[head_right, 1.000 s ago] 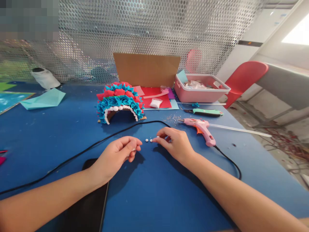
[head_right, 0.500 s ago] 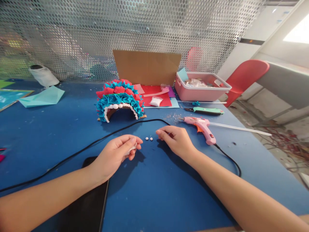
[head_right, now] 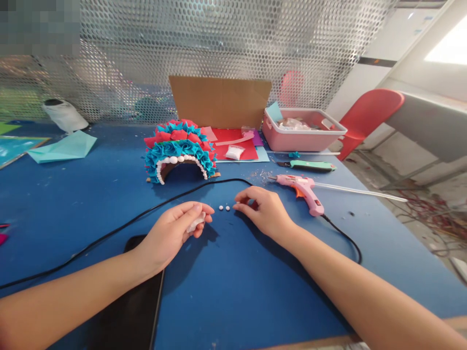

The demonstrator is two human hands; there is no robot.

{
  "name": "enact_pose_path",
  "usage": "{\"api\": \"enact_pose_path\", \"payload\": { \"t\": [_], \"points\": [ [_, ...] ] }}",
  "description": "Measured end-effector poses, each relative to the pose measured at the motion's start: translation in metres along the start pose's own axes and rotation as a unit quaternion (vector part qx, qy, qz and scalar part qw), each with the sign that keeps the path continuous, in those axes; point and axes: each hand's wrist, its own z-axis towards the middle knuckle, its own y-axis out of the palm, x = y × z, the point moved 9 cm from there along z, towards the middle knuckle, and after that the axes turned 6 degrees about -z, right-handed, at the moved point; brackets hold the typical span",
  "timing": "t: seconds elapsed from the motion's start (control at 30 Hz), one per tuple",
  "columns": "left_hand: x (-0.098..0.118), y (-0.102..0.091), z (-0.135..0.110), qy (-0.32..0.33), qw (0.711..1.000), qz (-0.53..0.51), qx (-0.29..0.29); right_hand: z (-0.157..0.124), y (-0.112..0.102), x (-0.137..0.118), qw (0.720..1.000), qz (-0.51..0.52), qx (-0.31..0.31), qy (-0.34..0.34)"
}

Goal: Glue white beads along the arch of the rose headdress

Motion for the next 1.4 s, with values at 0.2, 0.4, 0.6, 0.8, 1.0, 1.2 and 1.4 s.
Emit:
{"api": "enact_pose_path", "payload": {
  "t": [0.2,0.4,0.6,0.8,1.0,1.2,1.4],
  "points": [
    [-0.001,-0.001,0.000,-0.007,1.000,-0.009,0.004,-0.001,0.002,0.002,1.000,-0.005,-0.006,0.009],
    [-0.002,-0.001,-0.001,-0.010,1.000,-0.011,-0.002,-0.001,0.002,0.010,0.999,0.004,-0.006,0.049],
    [-0.002,-0.001,-0.001,-0.011,1.000,-0.013,-0.005,-0.001,0.002,0.009,0.999,0.016,-0.002,0.052],
    [-0.002,-0.001,-0.001,-0.012,1.000,-0.017,-0.004,0.002,0.004,0.001,1.000,-0.018,-0.006,-0.006],
    [-0.002,0.001,0.000,-0.012,1.000,-0.019,-0.009,0.001,0.014,-0.006,0.996,-0.038,-0.041,-0.063],
    [-0.001,0.001,0.000,-0.015,1.000,-0.016,-0.007,-0.002,0.014,-0.011,0.993,-0.060,-0.051,-0.090],
    [-0.002,-0.001,0.000,-0.013,1.000,-0.015,-0.004,-0.002,0.012,-0.012,0.991,-0.058,-0.058,-0.106]
  ]
}}
